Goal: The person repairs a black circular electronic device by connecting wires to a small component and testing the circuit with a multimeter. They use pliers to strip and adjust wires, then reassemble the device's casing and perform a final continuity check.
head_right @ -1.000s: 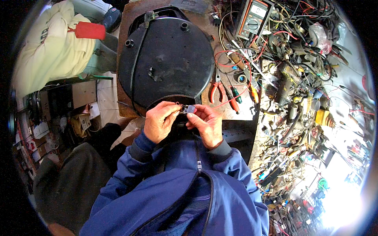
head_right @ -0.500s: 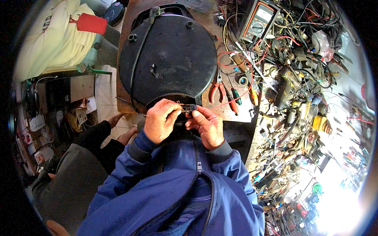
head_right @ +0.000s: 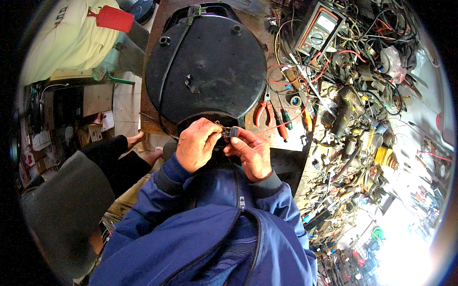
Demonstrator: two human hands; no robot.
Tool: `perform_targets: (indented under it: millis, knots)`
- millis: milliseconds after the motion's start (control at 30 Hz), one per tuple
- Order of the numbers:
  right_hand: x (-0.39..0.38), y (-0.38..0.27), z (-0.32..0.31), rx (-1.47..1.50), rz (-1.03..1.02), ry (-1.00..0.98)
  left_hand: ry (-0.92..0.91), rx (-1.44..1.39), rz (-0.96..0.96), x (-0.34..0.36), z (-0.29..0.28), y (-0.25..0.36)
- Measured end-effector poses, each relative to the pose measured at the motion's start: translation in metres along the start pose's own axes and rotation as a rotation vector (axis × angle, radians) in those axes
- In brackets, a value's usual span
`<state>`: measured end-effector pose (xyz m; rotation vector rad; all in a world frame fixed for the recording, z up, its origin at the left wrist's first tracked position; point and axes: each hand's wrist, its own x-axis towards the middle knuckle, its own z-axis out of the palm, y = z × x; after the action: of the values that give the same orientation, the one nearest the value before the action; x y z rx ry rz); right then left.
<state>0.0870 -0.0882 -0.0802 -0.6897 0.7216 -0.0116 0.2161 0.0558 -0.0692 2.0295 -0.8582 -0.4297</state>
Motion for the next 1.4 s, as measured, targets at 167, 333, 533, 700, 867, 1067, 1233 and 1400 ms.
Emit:
perform_targets:
  millis: [167,333,533,700,867,1067,1233,1400]
  knots:
    - [0.001,0.002,-0.003,-0.080,-0.016,0.000,-0.027,0.037,-0.001,0.001,-0.001,-0.001]
    - [0.003,0.003,-0.003,-0.173,-0.017,-0.019,-0.025,0.017,0.030,0.002,-0.002,-0.005]
    - [0.009,-0.004,-0.003,-0.063,0.026,-0.045,-0.079,-0.183,-0.002,0.000,-0.005,-0.015]
    - [0.006,-0.005,-0.003,-0.012,0.049,0.000,-0.017,-0.253,-0.064,0.000,-0.006,-0.009]
    - [0.005,-0.004,-0.001,-0.059,0.025,0.011,-0.050,-0.141,0.005,0.002,-0.008,-0.011]
    - [0.005,0.002,-0.003,-0.053,0.020,-0.007,-0.027,-0.097,0.013,-0.003,0.001,-0.010]
    - [0.004,-0.003,0.003,-0.064,0.028,0.016,-0.057,-0.201,-0.053,-0.004,-0.003,-0.012]
    - [0.007,-0.002,0.001,-0.032,0.016,0.032,-0.004,-0.278,-0.065,-0.007,-0.011,-0.019]
